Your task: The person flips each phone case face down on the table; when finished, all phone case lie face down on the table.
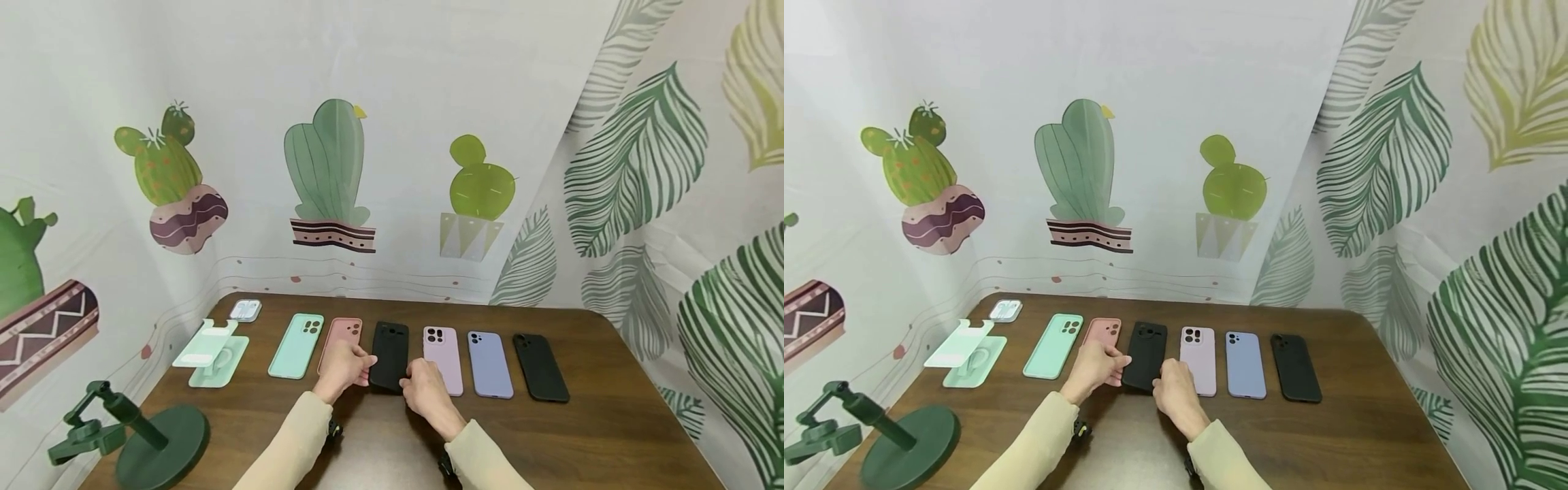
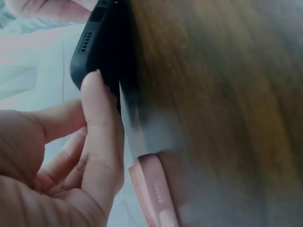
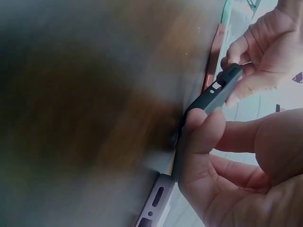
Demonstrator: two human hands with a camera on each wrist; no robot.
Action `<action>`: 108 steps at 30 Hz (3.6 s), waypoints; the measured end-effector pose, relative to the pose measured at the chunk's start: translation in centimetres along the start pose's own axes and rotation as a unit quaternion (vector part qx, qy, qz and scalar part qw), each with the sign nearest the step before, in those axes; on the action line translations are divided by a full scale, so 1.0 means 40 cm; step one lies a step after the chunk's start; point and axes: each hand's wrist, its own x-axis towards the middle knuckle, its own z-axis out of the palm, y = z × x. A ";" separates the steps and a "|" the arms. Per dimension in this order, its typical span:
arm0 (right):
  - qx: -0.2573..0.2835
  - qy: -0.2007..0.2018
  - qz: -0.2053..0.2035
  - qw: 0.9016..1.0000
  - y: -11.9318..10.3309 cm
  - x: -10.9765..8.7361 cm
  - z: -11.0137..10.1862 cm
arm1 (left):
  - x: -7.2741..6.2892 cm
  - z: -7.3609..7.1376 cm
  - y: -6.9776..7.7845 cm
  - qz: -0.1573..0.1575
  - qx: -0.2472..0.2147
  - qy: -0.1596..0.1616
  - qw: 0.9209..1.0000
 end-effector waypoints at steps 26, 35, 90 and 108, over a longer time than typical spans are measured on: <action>-0.015 -0.013 0.039 0.999 -0.005 0.004 -0.008 | 0.110 0.055 -0.122 0.072 0.216 0.040 0.973; 0.001 -0.011 0.038 0.999 -0.001 0.008 -0.011 | 0.066 0.037 -0.060 0.061 0.225 0.028 0.972; 0.058 -0.032 -0.001 0.998 -0.220 0.107 0.146 | 0.209 -0.196 -0.240 0.081 0.330 0.077 0.937; 0.002 -0.012 0.011 1.000 -0.214 0.133 0.174 | 0.190 -0.184 -0.224 0.046 0.305 0.064 0.949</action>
